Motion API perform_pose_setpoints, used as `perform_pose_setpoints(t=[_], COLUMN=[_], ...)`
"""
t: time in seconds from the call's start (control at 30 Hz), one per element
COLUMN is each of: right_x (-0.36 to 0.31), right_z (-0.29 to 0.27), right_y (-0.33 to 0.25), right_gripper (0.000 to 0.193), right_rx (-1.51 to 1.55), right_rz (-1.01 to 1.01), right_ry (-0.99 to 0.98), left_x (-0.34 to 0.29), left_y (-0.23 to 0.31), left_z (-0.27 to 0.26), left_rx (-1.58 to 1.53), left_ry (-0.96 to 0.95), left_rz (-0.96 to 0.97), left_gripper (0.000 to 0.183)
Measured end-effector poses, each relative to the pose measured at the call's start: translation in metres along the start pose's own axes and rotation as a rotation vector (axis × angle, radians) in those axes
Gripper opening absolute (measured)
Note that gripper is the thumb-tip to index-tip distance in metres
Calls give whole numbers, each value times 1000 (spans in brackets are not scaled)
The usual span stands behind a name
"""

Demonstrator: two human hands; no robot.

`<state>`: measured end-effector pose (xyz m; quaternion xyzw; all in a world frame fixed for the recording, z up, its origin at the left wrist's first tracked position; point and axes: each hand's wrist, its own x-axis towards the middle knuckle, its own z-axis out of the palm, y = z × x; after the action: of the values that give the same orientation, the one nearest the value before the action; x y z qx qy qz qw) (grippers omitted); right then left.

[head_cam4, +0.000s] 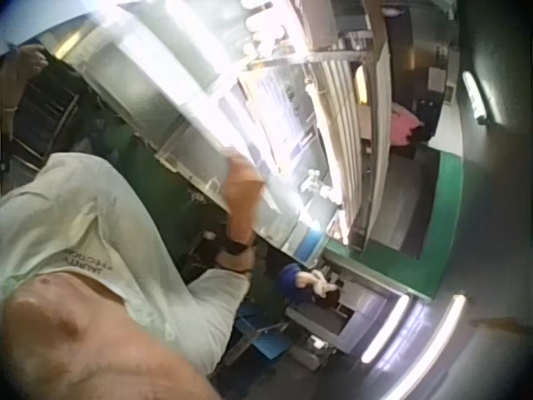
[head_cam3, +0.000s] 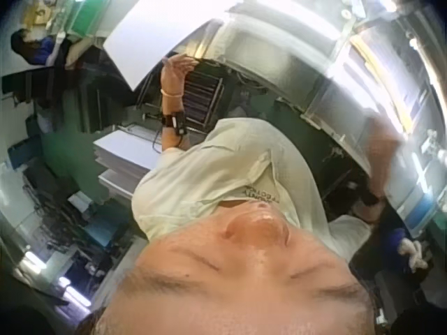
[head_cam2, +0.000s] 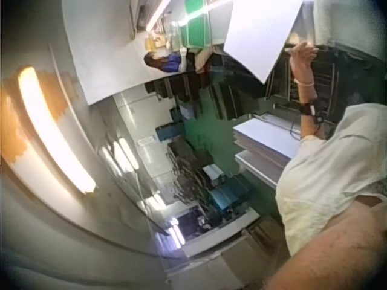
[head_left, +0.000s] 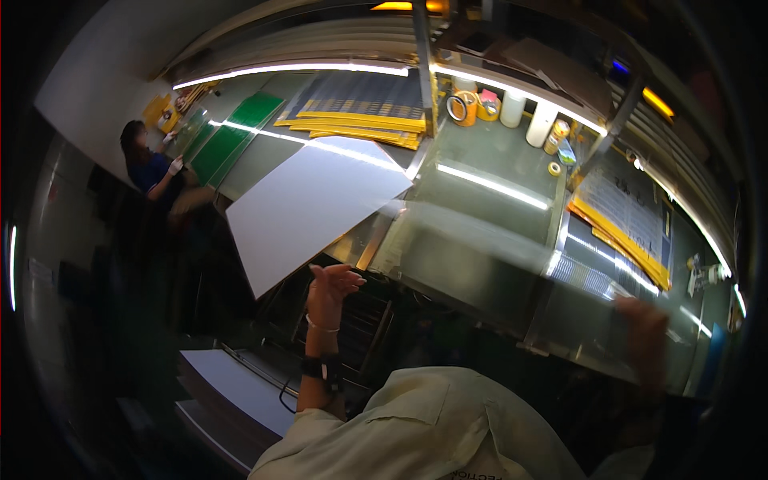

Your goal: The person is inspecting and organizing large white panels and transparent sheets at an industrial workstation.

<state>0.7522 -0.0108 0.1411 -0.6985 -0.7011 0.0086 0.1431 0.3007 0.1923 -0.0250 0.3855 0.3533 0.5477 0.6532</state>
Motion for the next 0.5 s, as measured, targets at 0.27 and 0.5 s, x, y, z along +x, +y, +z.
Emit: perform_pose_setpoints(t=[0.27,0.5], right_x=[128,177], right_z=[0,215], right_y=[132,189], right_gripper=[40,47], right_rx=[201,270], right_rz=[355,124], right_ry=[-262,-270], left_x=[-71,-79], left_y=[-179,-206], left_z=[-13,-23], left_rx=[-381,-583], left_ry=[-128,150], left_rz=[-910,-852], left_gripper=[97,40])
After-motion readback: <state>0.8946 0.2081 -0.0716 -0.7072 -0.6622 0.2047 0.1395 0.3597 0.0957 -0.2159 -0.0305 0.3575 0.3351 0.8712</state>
